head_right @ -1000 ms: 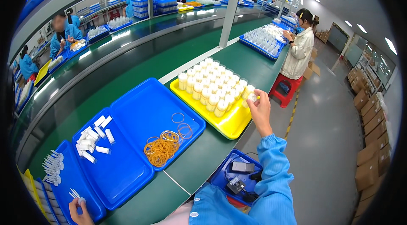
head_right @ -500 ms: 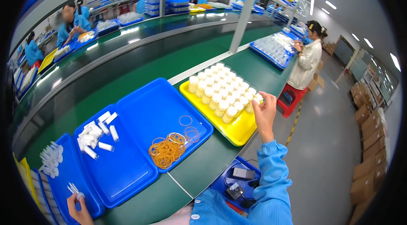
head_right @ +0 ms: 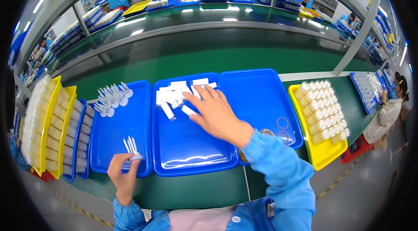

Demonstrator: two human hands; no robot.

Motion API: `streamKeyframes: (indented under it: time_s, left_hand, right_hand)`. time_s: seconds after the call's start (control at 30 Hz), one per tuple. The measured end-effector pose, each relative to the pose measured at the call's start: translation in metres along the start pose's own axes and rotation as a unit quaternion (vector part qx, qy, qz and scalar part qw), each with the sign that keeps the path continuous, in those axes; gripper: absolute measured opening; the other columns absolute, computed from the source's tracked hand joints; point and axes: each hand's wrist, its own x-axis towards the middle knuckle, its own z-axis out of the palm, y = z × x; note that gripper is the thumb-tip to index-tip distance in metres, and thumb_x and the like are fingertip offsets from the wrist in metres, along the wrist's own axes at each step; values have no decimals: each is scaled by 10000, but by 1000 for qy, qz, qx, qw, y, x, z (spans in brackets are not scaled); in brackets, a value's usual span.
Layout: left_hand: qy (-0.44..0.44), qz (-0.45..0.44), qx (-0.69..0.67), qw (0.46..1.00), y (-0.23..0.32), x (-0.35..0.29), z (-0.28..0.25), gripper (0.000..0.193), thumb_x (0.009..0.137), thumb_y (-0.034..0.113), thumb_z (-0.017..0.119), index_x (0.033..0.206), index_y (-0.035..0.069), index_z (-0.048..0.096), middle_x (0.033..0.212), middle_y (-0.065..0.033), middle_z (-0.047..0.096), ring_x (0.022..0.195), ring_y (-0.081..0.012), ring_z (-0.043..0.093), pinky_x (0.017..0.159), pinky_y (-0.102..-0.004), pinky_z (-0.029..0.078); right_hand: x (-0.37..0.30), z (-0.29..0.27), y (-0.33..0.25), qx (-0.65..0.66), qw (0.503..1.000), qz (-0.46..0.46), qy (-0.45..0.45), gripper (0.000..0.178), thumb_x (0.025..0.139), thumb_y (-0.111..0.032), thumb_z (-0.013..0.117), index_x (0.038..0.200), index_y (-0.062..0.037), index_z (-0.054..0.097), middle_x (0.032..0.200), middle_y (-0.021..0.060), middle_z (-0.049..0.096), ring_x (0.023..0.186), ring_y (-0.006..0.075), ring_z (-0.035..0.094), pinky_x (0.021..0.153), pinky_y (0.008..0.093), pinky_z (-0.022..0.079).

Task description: The person is manually assembling small white plastic components at a factory workstation, grouping them and securing them with rubber bands.

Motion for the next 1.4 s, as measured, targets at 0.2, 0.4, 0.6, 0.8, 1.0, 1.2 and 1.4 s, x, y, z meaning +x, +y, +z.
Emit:
streamKeyframes:
  time_s: [0.2, 0.4, 0.6, 0.8, 1.0, 1.2, 1.4]
  left_hand:
    - [4, 9, -13, 1000, 11, -7, 1, 246, 630, 18, 786, 851, 54, 684, 813, -70, 672, 751, -233, 625, 678, -332, 469]
    - [9, -24, -18, 1000, -8, -21, -12, 257, 637, -4, 785, 867, 45, 680, 812, -80, 664, 739, -232, 620, 668, -327, 473]
    - [-10, 7, -42, 999, 5, -15, -8, 249, 654, -65, 747, 873, 16, 658, 820, -96, 652, 745, -208, 616, 671, -289, 480]
    - [-6, 13, -40, 999, 16, -16, -11, 259, 642, -20, 778, 875, 40, 684, 814, -88, 658, 748, -224, 621, 660, -308, 482]
    - [-44, -21, -107, 993, 25, -20, -15, 252, 638, -10, 786, 869, 41, 700, 817, -94, 666, 757, -207, 634, 679, -297, 494]
    - [-159, -106, -348, 918, 51, -30, 4, 176, 686, -2, 789, 822, 17, 679, 850, -98, 663, 805, -172, 619, 750, -284, 474]
    - [-215, -120, -413, 877, 59, -29, 22, 151, 773, 25, 734, 912, 17, 677, 916, -92, 658, 869, -181, 629, 794, -298, 487]
  right_hand:
    - [37, 83, 63, -6, 998, 65, -26, 472, 862, -61, 523, 1331, -101, 482, 1357, 219, 462, 1274, 451, 411, 1024, 530, 370]
    - [-15, 29, 21, 146, 980, -19, -132, 368, 826, 7, 516, 1187, -55, 560, 1191, 180, 559, 1132, 379, 516, 954, 461, 427]
    - [-29, -7, 21, 52, 997, -24, -60, 370, 765, 8, 594, 1128, -63, 591, 1075, 137, 605, 1003, 352, 570, 882, 427, 461]
    - [-45, 21, 4, -127, 970, -140, -155, 290, 731, -33, 599, 1020, -56, 610, 878, 98, 597, 890, 290, 588, 775, 401, 484]
    - [-43, 12, 1, 182, 982, 29, -43, 249, 823, -33, 602, 1071, -21, 586, 871, 69, 614, 862, 216, 625, 748, 341, 515]
    - [-50, -23, -32, 697, 651, 299, -15, 241, 919, -134, 628, 1130, -23, 590, 1002, 45, 617, 950, 136, 614, 824, 293, 540]
    - [-59, -22, -45, 727, 605, 324, -16, 231, 943, -119, 574, 1162, -59, 530, 1009, 60, 609, 960, 160, 627, 847, 322, 549]
